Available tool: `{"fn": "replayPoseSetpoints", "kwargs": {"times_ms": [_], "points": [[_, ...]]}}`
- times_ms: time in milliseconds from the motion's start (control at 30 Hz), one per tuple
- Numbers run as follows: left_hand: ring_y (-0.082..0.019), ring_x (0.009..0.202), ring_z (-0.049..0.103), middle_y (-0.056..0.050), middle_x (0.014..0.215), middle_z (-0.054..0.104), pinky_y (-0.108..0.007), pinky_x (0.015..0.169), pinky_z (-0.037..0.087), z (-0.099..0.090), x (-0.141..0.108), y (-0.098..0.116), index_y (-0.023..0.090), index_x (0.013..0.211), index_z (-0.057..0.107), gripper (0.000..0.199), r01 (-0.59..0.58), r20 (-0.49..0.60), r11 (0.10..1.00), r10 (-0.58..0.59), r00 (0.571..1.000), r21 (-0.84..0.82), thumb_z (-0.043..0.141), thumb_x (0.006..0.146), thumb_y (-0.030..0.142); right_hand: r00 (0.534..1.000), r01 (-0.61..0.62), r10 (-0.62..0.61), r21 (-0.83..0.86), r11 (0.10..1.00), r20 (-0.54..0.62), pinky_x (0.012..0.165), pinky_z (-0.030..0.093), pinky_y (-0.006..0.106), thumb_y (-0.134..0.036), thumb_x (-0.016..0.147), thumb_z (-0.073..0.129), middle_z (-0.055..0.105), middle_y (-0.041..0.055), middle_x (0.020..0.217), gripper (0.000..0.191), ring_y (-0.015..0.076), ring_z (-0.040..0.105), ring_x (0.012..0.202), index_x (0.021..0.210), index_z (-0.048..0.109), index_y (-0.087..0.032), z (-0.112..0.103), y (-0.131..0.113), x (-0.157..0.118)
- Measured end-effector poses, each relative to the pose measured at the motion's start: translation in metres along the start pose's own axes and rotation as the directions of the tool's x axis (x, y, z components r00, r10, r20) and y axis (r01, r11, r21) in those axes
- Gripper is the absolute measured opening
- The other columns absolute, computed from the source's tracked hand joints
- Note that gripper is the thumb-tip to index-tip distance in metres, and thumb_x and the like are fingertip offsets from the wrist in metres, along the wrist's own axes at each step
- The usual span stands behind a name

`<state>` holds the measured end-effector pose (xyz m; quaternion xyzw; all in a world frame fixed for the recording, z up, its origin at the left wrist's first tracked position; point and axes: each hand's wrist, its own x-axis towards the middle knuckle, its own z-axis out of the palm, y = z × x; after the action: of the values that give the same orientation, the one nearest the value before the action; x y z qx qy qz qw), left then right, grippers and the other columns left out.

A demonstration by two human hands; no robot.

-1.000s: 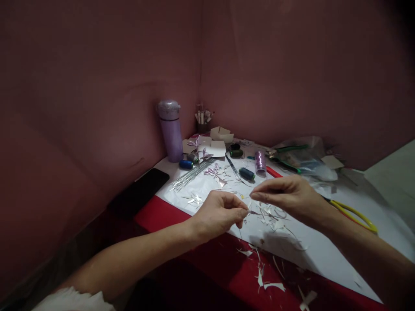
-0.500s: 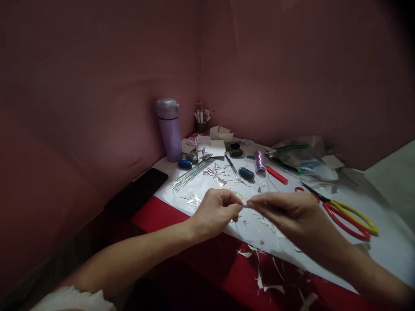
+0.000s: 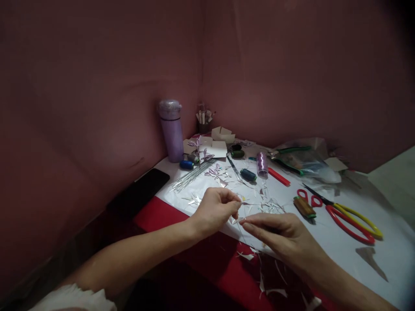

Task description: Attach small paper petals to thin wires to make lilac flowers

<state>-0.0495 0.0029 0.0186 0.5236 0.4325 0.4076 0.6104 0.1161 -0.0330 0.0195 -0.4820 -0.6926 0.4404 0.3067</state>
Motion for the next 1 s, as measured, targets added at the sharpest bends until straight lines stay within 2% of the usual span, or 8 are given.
{"fn": "replayPoseSetpoints", "kwargs": {"times_ms": [133, 267, 400, 500, 600, 700, 867, 1000], "points": [[-0.005, 0.049, 0.047, 0.001, 0.052, 0.054, -0.018, 0.049, 0.035, 0.002, -0.003, -0.001, 0.009, 0.066, 0.061, 0.007, -0.047, 0.099, 0.997, 0.040, 0.994, 0.067, 0.059, 0.069, 0.015, 0.990, 0.108, -0.126, -0.239, 0.965, -0.064, 0.057, 0.044, 0.026, -0.035, 0.075, 0.066, 0.071, 0.0033, 0.068, 0.017, 0.0164, 0.060, 0.061, 0.076, 0.076, -0.021, -0.029, -0.022, 0.014], [-0.004, 0.039, 0.037, 0.002, 0.050, 0.053, -0.017, 0.038, 0.025, 0.002, -0.012, 0.008, 0.011, 0.072, 0.060, 0.018, 0.110, 0.226, 0.991, -0.092, 0.970, -0.071, 0.066, 0.068, 0.027, 0.999, -0.015, 0.013, -0.078, 0.997, -0.031, 0.055, 0.044, 0.026, -0.040, 0.067, 0.072, 0.069, 0.0037, 0.063, 0.021, 0.0157, 0.058, 0.059, 0.067, 0.074, -0.019, -0.047, -0.016, 0.039], [-0.004, 0.037, 0.037, 0.003, 0.052, 0.053, -0.018, 0.036, 0.024, 0.000, -0.014, 0.014, 0.012, 0.071, 0.057, 0.020, 0.086, 0.141, 0.985, -0.065, 0.988, -0.147, 0.066, 0.068, 0.030, 0.994, -0.107, 0.106, 0.091, 0.990, 0.014, 0.054, 0.044, 0.027, -0.042, 0.071, 0.068, 0.068, 0.0030, 0.063, 0.025, 0.0152, 0.057, 0.058, 0.070, 0.074, -0.018, -0.024, 0.004, 0.032], [-0.004, 0.038, 0.038, 0.003, 0.052, 0.052, -0.018, 0.037, 0.026, -0.001, -0.010, 0.010, 0.012, 0.071, 0.057, 0.013, 0.035, 0.030, 0.995, -0.032, 0.999, -0.093, 0.062, 0.070, 0.024, 0.998, -0.069, 0.070, 0.110, 0.992, 0.002, 0.059, 0.047, 0.028, -0.041, 0.077, 0.062, 0.071, 0.0039, 0.072, 0.025, 0.0182, 0.061, 0.065, 0.077, 0.075, -0.019, -0.001, 0.006, 0.011], [-0.005, 0.044, 0.044, 0.002, 0.052, 0.053, -0.018, 0.044, 0.033, 0.000, -0.006, 0.004, 0.011, 0.068, 0.059, 0.007, -0.040, -0.010, 0.999, 0.040, 0.999, 0.011, 0.059, 0.070, 0.018, 0.997, 0.066, -0.069, -0.078, 0.995, -0.040, 0.059, 0.046, 0.027, -0.037, 0.081, 0.059, 0.072, 0.0030, 0.074, 0.022, 0.0182, 0.062, 0.066, 0.080, 0.075, -0.021, 0.001, -0.008, -0.001], [-0.005, 0.049, 0.047, 0.001, 0.053, 0.054, -0.018, 0.049, 0.036, 0.001, -0.007, 0.001, 0.010, 0.067, 0.060, 0.007, -0.085, 0.056, 0.993, 0.081, 0.995, 0.079, 0.059, 0.070, 0.016, 0.982, 0.140, -0.171, -0.289, 0.947, -0.082, 0.055, 0.043, 0.026, -0.035, 0.078, 0.062, 0.070, 0.0025, 0.065, 0.019, 0.0160, 0.059, 0.058, 0.077, 0.076, -0.021, -0.019, -0.023, 0.008], [-0.003, 0.035, 0.035, 0.003, 0.053, 0.054, -0.018, 0.035, 0.026, 0.000, -0.015, 0.008, 0.012, 0.074, 0.059, 0.016, 0.081, 0.190, 0.996, -0.072, 0.979, -0.039, 0.062, 0.070, 0.027, 1.000, -0.009, 0.009, -0.142, 0.990, 0.003, 0.053, 0.041, 0.026, -0.042, 0.069, 0.069, 0.067, 0.0035, 0.061, 0.026, 0.0149, 0.055, 0.057, 0.067, 0.074, -0.017, -0.046, -0.014, 0.039], [-0.004, 0.036, 0.037, 0.002, 0.053, 0.053, -0.018, 0.034, 0.028, -0.002, -0.014, 0.009, 0.012, 0.071, 0.057, 0.020, 0.078, 0.141, 0.988, -0.059, 0.988, -0.135, 0.065, 0.068, 0.030, 0.986, -0.161, 0.158, 0.061, 0.985, 0.062, 0.049, 0.040, 0.025, -0.046, 0.070, 0.068, 0.066, 0.0031, 0.061, 0.030, 0.0137, 0.054, 0.054, 0.071, 0.074, -0.016, -0.026, 0.007, 0.034]]}}
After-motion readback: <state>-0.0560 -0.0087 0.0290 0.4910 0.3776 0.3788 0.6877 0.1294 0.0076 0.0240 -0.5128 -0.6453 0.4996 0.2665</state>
